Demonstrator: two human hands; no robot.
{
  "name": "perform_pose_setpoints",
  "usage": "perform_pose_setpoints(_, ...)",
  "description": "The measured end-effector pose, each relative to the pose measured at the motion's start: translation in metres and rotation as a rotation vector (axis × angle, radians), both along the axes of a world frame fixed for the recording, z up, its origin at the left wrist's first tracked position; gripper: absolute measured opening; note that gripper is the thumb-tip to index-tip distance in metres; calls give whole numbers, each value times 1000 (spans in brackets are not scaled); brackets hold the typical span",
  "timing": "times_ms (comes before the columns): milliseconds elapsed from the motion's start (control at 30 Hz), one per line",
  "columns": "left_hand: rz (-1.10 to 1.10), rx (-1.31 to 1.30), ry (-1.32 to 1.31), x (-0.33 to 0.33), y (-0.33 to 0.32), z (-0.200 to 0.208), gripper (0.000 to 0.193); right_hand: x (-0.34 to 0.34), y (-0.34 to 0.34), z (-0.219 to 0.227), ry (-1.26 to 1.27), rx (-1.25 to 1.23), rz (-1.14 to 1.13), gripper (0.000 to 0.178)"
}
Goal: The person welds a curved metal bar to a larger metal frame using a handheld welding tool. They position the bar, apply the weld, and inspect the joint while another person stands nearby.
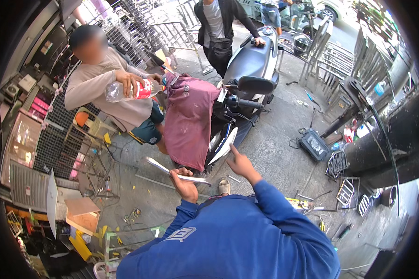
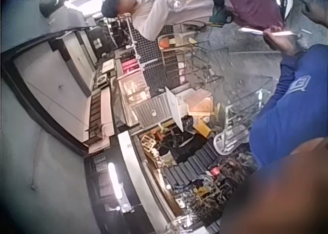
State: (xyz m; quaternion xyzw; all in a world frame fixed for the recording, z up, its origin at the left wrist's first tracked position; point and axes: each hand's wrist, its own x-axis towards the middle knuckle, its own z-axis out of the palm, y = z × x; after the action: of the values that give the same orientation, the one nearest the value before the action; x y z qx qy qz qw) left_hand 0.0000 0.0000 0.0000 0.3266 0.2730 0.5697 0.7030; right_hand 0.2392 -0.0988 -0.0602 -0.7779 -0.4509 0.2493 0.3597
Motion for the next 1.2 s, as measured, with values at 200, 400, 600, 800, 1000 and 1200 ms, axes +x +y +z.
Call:
perform_pose_setpoints(200, -5, -114, 133, 16, -30, 1, 42, -3, -171, -87, 235, -393, -163, 61)
perform_pose_setpoints(400, -293, -86, 350, 62, -63, 9, 37, -7, -180, 47, -112, 104, -244, 37)
perform_pose_setpoints(600, -727, 83, 106, 116, -127, 14, 41, -7, -157, 135, -24, 127, -64, 49)
perform_pose_setpoints(800, -832, 739, 548, 152, -103, 21, 34, 8, -183, 111, 180, 140, -299, 40)
perform_pose_setpoints(1000, -617, 570, 948, 166, -21, 18, 26, 38, -227, 21, -15, -170, -604, 24)
perform_pose_setpoints(1200, -120, 780, 1230, 196, 112, 7, 35, 46, -263, -47, 26, -197, -853, 28)
